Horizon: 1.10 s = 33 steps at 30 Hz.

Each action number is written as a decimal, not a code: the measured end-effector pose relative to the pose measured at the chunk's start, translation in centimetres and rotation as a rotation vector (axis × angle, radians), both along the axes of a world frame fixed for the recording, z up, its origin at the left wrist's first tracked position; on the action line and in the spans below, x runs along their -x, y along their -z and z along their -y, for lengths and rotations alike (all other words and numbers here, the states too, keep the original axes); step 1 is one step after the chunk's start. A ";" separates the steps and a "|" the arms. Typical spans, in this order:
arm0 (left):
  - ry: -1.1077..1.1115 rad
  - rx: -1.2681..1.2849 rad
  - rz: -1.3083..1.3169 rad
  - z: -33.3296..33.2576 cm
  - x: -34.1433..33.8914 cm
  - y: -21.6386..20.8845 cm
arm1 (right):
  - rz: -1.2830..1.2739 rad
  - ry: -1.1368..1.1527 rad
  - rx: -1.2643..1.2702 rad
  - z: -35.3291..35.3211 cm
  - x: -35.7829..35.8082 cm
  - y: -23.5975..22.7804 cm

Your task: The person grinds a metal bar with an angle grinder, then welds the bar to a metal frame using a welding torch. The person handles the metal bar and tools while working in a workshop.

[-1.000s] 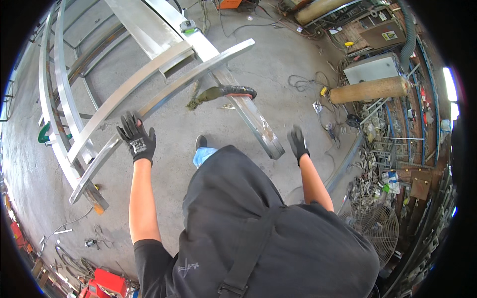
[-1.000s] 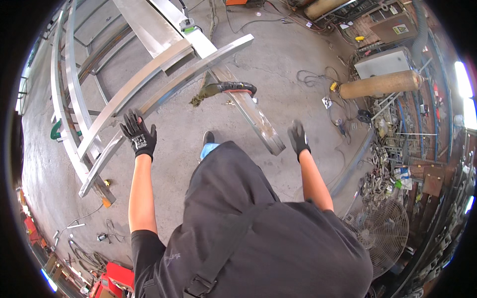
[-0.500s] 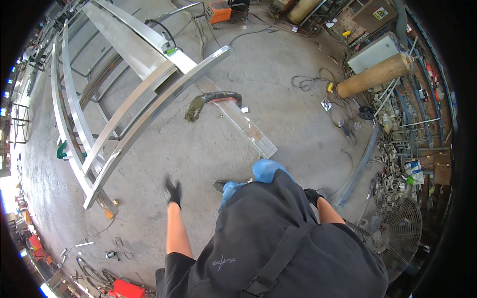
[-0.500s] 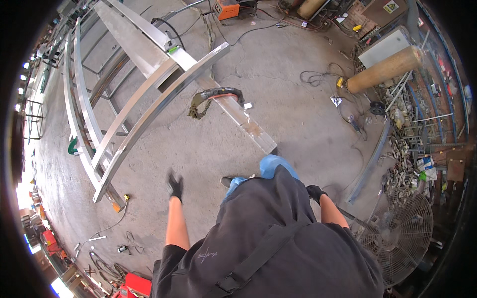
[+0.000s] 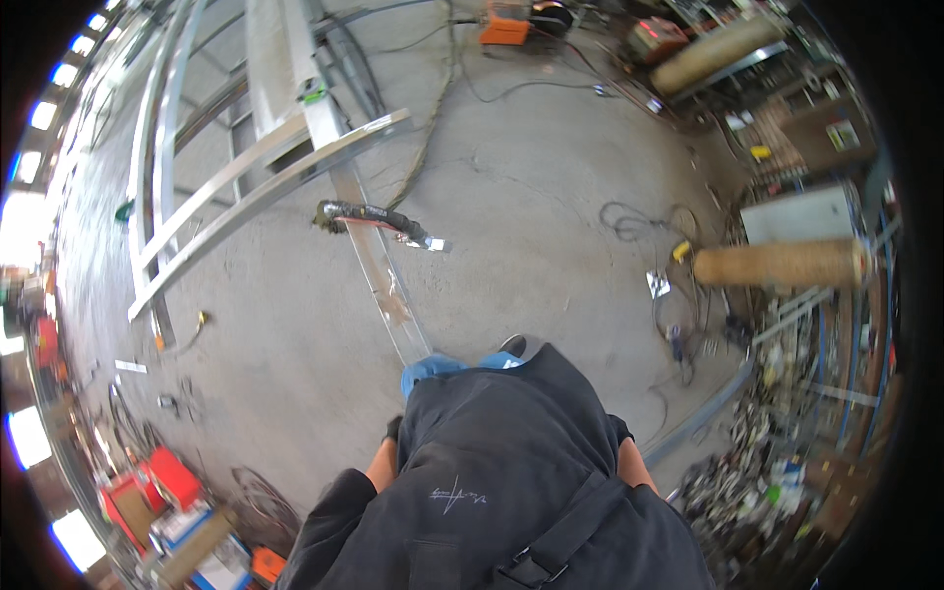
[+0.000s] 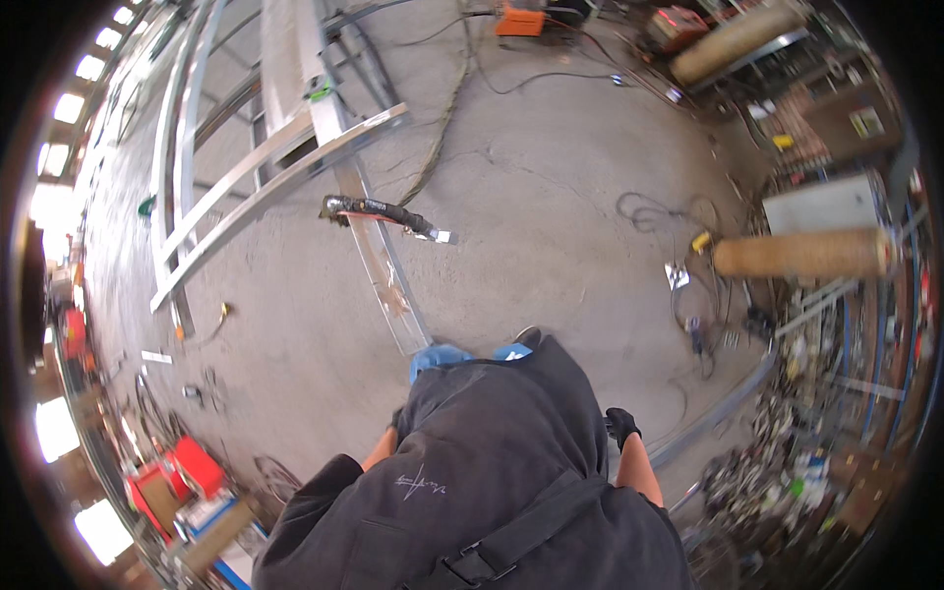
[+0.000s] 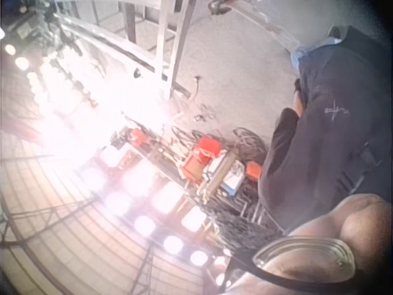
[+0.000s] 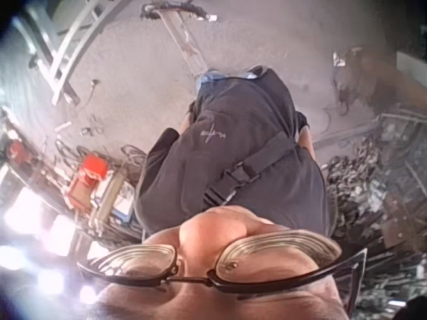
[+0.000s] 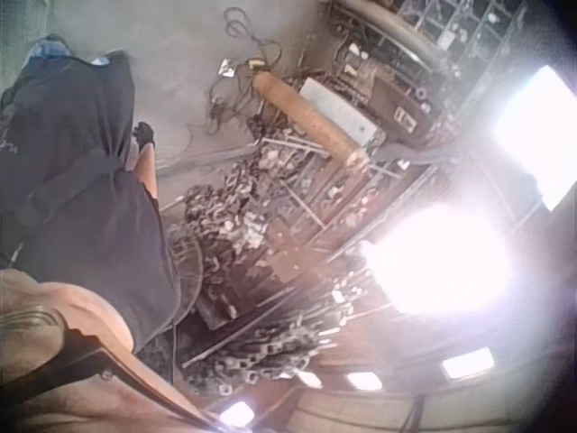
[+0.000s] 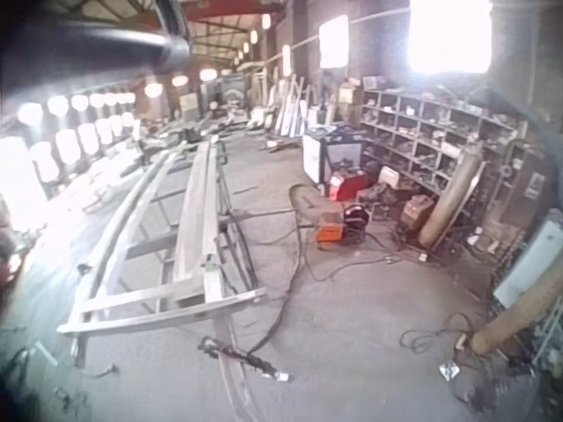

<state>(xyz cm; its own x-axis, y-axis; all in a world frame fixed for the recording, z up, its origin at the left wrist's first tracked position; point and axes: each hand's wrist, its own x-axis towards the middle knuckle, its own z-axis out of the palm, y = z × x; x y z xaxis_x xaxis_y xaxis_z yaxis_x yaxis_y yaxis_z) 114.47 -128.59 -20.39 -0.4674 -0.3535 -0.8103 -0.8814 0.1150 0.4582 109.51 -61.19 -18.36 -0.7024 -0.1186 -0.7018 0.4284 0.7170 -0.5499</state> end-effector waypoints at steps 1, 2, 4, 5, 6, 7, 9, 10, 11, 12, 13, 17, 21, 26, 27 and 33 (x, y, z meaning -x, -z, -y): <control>-0.048 0.013 -0.050 -1.8 1.4 -0.1 | 0.003 0.019 0.027 -2.8 2.9 0.8; -0.096 0.017 -0.096 -3.6 2.8 -0.3 | 0.013 0.041 0.054 -5.0 5.5 1.5; -0.177 0.019 -0.162 -6.9 5.0 -0.7 | 0.301 0.405 0.086 -7.5 11.9 3.3; -0.205 0.021 -0.200 -8.2 6.2 -0.9 | 0.415 0.911 0.178 -7.9 15.6 4.1; -0.248 0.024 -0.239 -9.5 7.1 -1.0 | 0.353 0.731 0.161 -8.0 20.1 4.6; -0.281 0.024 -0.276 -10.5 7.9 -0.9 | 0.293 0.664 0.209 -7.5 24.3 4.7; -0.350 0.033 -0.371 -12.3 8.8 -0.6 | 0.064 0.678 0.128 -5.2 31.1 3.6; -0.344 0.042 -0.386 -13.1 9.0 -0.3 | 0.050 0.596 0.191 -3.4 34.8 2.4; -0.300 0.058 -0.358 -14.0 9.1 0.0 | 0.049 0.593 0.096 -1.3 38.2 0.8; 0.043 0.141 -0.118 -14.5 9.5 0.4 | 0.001 0.504 0.211 0.7 40.1 -1.5; 0.415 0.237 0.101 -15.0 9.9 0.8 | -0.039 0.449 0.260 2.8 42.2 -4.1; 0.023 -0.032 0.108 -18.8 12.2 1.6 | -0.153 0.197 0.482 9.2 47.5 -14.5; -0.328 -0.022 0.015 -20.7 16.9 1.2 | -0.039 0.277 0.362 13.4 52.1 -18.9; -0.652 0.031 -0.098 -20.8 22.4 -0.5 | 0.000 0.414 0.498 18.1 59.7 -15.7; -0.701 0.052 -0.105 -21.2 23.0 -0.9 | -0.004 0.409 0.538 19.6 61.8 -14.7; -0.785 0.076 -0.047 -25.0 25.1 -1.7 | -0.086 0.028 0.708 35.5 79.1 -12.1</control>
